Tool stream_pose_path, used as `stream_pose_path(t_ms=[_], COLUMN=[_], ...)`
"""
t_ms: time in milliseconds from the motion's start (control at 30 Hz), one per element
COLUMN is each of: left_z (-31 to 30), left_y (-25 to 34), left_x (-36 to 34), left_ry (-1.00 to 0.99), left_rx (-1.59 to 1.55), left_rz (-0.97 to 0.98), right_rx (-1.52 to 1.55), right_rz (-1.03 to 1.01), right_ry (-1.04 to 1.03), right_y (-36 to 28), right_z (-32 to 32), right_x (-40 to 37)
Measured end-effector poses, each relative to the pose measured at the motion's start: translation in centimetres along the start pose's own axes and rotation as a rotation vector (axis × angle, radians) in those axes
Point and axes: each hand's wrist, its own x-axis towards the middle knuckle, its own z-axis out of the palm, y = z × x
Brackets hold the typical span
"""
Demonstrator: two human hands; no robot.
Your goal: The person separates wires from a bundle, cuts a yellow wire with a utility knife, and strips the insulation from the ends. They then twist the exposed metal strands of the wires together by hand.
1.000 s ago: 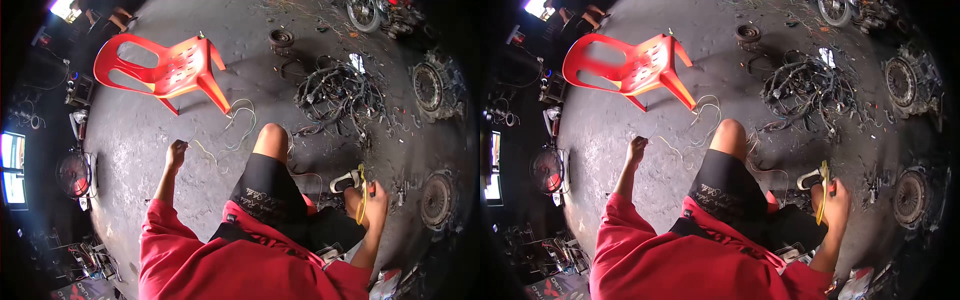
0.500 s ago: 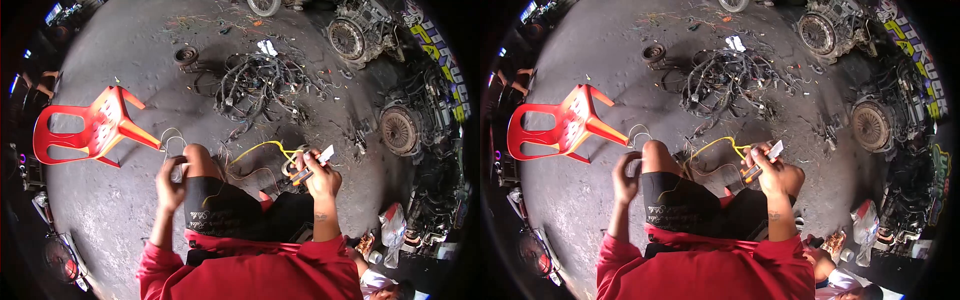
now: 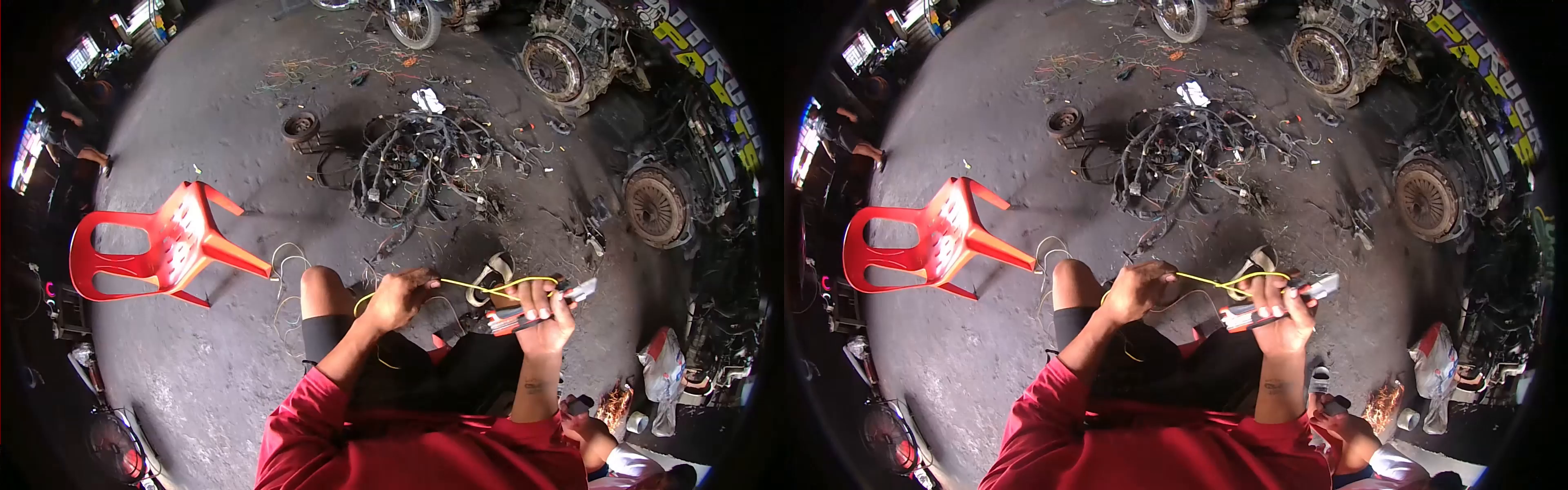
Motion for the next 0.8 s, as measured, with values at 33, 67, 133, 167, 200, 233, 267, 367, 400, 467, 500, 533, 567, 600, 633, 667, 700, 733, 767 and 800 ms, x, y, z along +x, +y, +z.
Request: stream_pose_path(t_ms=[33, 67, 133, 167, 200, 233, 267, 367, 400, 467, 500, 533, 567, 600, 633, 667, 700, 733, 767, 800], left_z=[-0.7, -1.0, -1.0, -0.8, -0.5, -0.3, 0.0, 0.2, 0.5, 0.2, 0.5, 0.0, 0.1, 0.7, 1.4, 1.7, 2.1, 2.0, 1.4, 0.8], left_y=[0.1, 0.6, 0.5, 0.5, 0.3, -0.1, -0.6, -1.5, -0.9, 0.6, 1.3, 2.3, 2.5, 2.9, 2.9, 2.7, 2.2, 1.3, 1.3, 0.6], left_x=[0.2, 0.7, 1.8, 2.2, 2.6, 3.0, 3.3, 3.2, 3.2, 2.7, 2.1, 1.8, 1.3, 0.8, 0.2, -0.3, -0.7, -1.3, -1.8, -2.2], left_ry=[0.001, 0.011, 0.009, 0.002, -0.006, -0.007, -0.004, -0.097, -0.088, -0.068, -0.05, -0.111, -0.149, -0.125, -0.118, -0.076, -0.05, -0.04, 0.032, 0.059], left_rx=[0.021, 0.089, 0.122, 0.152, 0.156, 0.166, 0.143, 0.148, 0.126, -0.079, -0.269, -0.296, -0.381, -0.433, -0.503, -0.585, -0.683, -0.673, -0.714, -0.84], left_rz=[0.023, 0.043, 0.083, 0.121, 0.084, 0.086, 0.12, 0.07, 0.176, 0.23, 0.182, 0.121, 0.089, 0.039, 0.004, -0.042, -0.084, -0.189, -0.19, -0.311], right_rx=[-0.007, 0.036, 0.095, 0.1, 0.133, 0.167, 0.174, -0.037, -0.116, -0.291, -0.373, -0.304, -0.239, -0.254, -0.28, -0.356, -0.443, -0.64, -0.769, -0.938], right_rz=[-0.057, -0.126, -0.223, -0.223, -0.189, -0.157, -0.134, 0.039, 0.156, 0.28, 0.32, 0.321, 0.32, 0.281, 0.227, 0.268, 0.303, 0.302, 0.331, 0.246], right_ry=[0.027, 0.085, 0.134, 0.128, 0.061, -0.005, -0.046, -0.084, 0.053, 0.162, 0.147, 0.121, 0.099, 0.096, 0.113, 0.083, 0.072, 0.089, 0.037, -0.043], right_y=[0.0, 0.1, 0.3, 0.3, 0.4, 0.6, 0.9, 1.1, 1.0, 1.3, 1.9, 2.6, 3.5, 4.5, 5.2, 5.5, 5.6, 6.1, 5.5, 5.9], right_z=[-0.3, -0.2, 0.4, 0.2, -0.2, -0.4, -0.2, -1.6, -1.4, -1.1, -0.9, -1.1, -1.4, -1.4, -1.7, -1.7, -2.1, -3.2, -1.8, -2.9], right_x=[-0.1, -0.3, 0.0, 0.2, 0.2, 0.3, 0.6, 0.8, 0.5, 0.5, 0.4, 0.3, 0.1, -0.1, -0.3, 0.0, 0.1, 0.2, 0.8, 1.1])
